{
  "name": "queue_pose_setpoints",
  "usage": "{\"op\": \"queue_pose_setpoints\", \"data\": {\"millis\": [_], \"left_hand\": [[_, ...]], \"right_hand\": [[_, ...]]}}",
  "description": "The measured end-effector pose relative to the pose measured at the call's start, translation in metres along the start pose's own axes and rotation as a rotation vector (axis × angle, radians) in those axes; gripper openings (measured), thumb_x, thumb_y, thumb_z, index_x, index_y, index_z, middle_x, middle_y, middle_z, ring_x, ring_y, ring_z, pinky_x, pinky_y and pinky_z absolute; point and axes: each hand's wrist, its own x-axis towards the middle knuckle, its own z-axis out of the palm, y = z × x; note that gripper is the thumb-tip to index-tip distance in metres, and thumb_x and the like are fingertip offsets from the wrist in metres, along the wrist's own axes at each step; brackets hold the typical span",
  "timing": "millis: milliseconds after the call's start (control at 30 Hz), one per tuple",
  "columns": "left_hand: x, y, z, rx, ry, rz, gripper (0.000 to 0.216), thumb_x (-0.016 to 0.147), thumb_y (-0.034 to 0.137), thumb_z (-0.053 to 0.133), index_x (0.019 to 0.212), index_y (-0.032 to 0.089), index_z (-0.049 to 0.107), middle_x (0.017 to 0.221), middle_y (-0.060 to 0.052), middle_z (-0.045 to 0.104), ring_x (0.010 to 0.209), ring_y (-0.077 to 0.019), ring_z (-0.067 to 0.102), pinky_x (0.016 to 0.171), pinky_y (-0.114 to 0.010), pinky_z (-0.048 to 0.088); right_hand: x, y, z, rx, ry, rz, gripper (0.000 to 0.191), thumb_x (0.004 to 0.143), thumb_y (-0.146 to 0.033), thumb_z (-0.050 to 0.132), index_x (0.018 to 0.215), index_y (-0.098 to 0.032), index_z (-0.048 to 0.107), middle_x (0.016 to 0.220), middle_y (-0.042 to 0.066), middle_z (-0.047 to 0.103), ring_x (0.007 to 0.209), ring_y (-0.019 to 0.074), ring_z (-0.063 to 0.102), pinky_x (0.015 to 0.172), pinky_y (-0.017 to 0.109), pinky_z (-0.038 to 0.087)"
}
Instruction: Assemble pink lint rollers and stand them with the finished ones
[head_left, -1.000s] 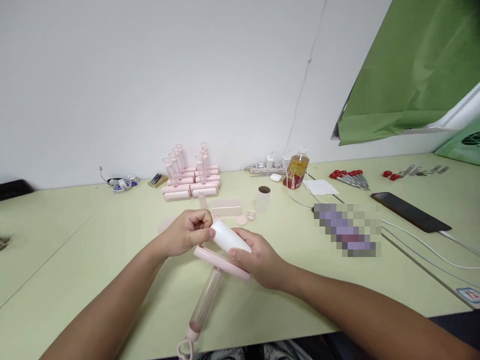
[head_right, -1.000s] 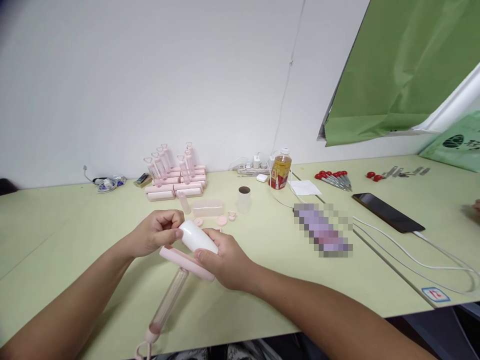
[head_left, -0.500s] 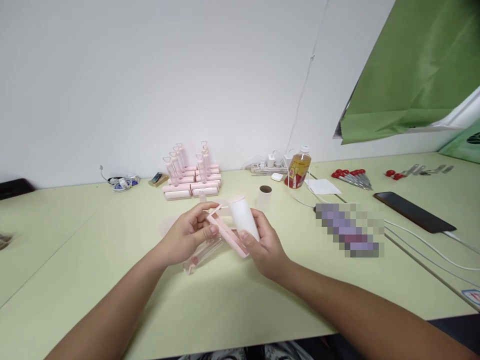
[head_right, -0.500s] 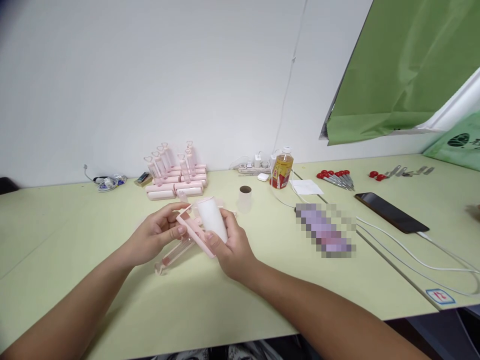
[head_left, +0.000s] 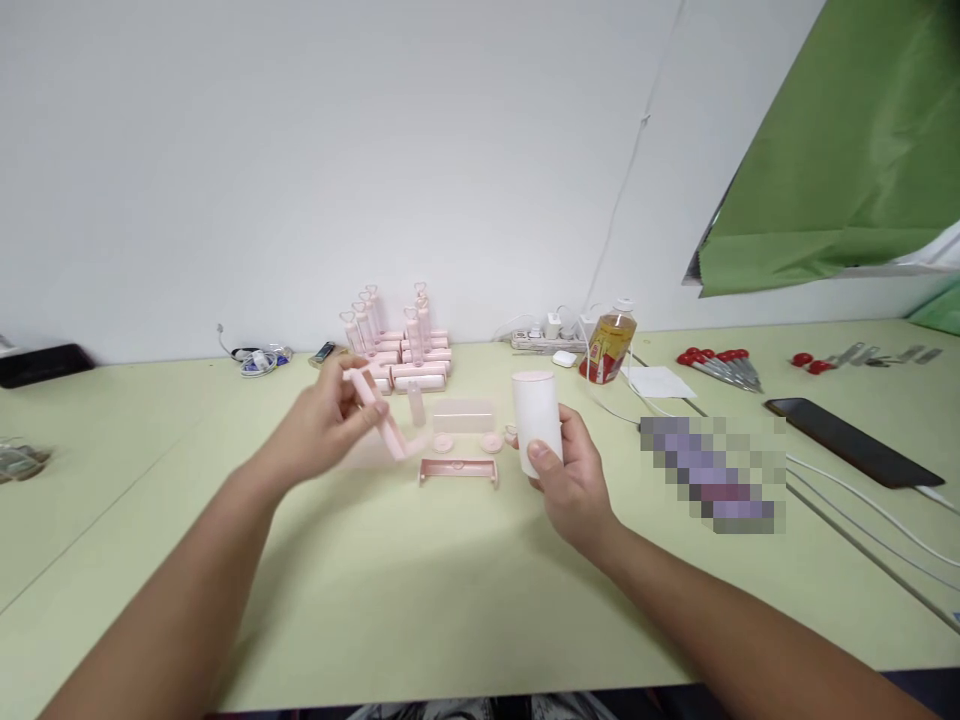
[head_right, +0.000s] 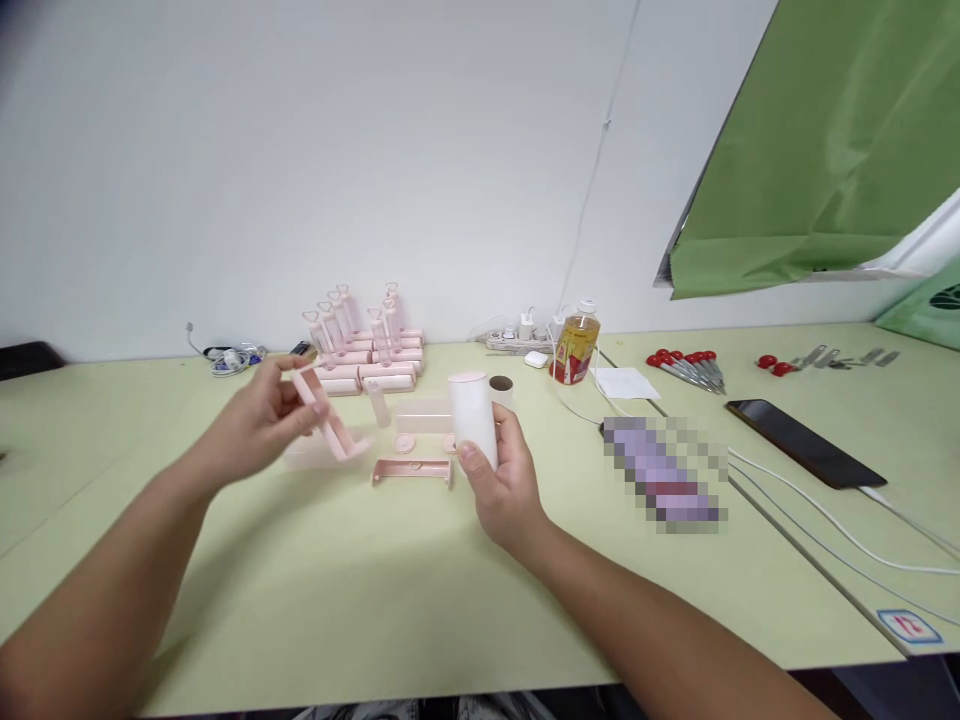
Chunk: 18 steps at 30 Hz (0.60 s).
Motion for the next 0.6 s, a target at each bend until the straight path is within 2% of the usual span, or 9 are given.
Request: {"op": "queue_pose_setpoints", "data": {"millis": [67,133,200,267,400,533,600], "left_hand": [[0.019,-0.010,-0.021,0.116,0.024,-0.086,0.050,0.082,0.049,0.059,0.120,0.022,0.042,0.076,0.000,0.063,0.065,-0.0172,0.061,0.055,-0.026,0.046],[0.038,-0.023,-0.032,0.197,0.062,-0.162,0.050,0.081,0.051,0.059,0.118,0.022,0.042,0.079,-0.002,0.066,0.067,-0.0189,0.063,0.056,-0.028,0.046],[0.053,-0.036,-0.034,0.273,0.152,-0.181,0.052,0.080,0.051,0.059,0.119,0.022,0.041,0.083,-0.003,0.069,0.070,-0.0204,0.064,0.060,-0.029,0.046],[0.061,-0.049,-0.030,0.326,0.213,-0.131,0.057,0.079,0.049,0.060,0.123,0.021,0.039,0.090,-0.006,0.070,0.079,-0.0220,0.065,0.066,-0.030,0.047],[0.054,-0.070,-0.017,0.422,0.207,-0.028,0.051,0.077,0.049,0.060,0.117,0.021,0.049,0.101,-0.008,0.069,0.092,-0.0253,0.065,0.073,-0.031,0.046],[0.030,-0.081,-0.012,0.544,0.206,-0.023,0.041,0.079,0.053,0.056,0.106,0.021,0.055,0.096,-0.007,0.068,0.085,-0.0246,0.063,0.068,-0.031,0.045],[0.017,-0.084,-0.011,0.586,0.177,0.060,0.037,0.082,0.052,0.053,0.103,0.021,0.056,0.102,-0.008,0.066,0.086,-0.0236,0.062,0.069,-0.031,0.046]], "right_hand": [[0.001,0.001,-0.001,0.013,-0.019,0.031,0.043,0.086,-0.049,0.055,0.117,-0.023,0.043,0.097,0.008,0.062,0.074,0.0184,0.057,0.058,0.029,0.044],[0.001,0.003,-0.001,0.025,-0.048,0.040,0.042,0.086,-0.049,0.056,0.117,-0.023,0.043,0.096,0.007,0.061,0.071,0.0171,0.055,0.055,0.028,0.042],[0.000,0.005,0.000,0.033,-0.071,0.033,0.042,0.085,-0.048,0.057,0.116,-0.023,0.044,0.095,0.005,0.059,0.069,0.0158,0.053,0.053,0.027,0.041],[-0.001,0.007,0.000,0.042,-0.087,0.028,0.042,0.085,-0.048,0.057,0.117,-0.024,0.044,0.093,0.005,0.058,0.066,0.0148,0.051,0.052,0.026,0.039],[0.000,0.009,-0.002,0.047,-0.096,0.032,0.043,0.085,-0.048,0.057,0.119,-0.024,0.043,0.097,0.006,0.057,0.063,0.0131,0.048,0.050,0.025,0.037],[0.001,0.010,-0.004,0.033,-0.122,0.039,0.045,0.085,-0.048,0.057,0.120,-0.023,0.043,0.095,0.005,0.056,0.062,0.0126,0.046,0.050,0.025,0.037],[0.001,0.010,-0.004,0.030,-0.131,0.043,0.045,0.085,-0.048,0.058,0.120,-0.023,0.043,0.093,0.004,0.055,0.061,0.0123,0.046,0.050,0.025,0.038]]}}
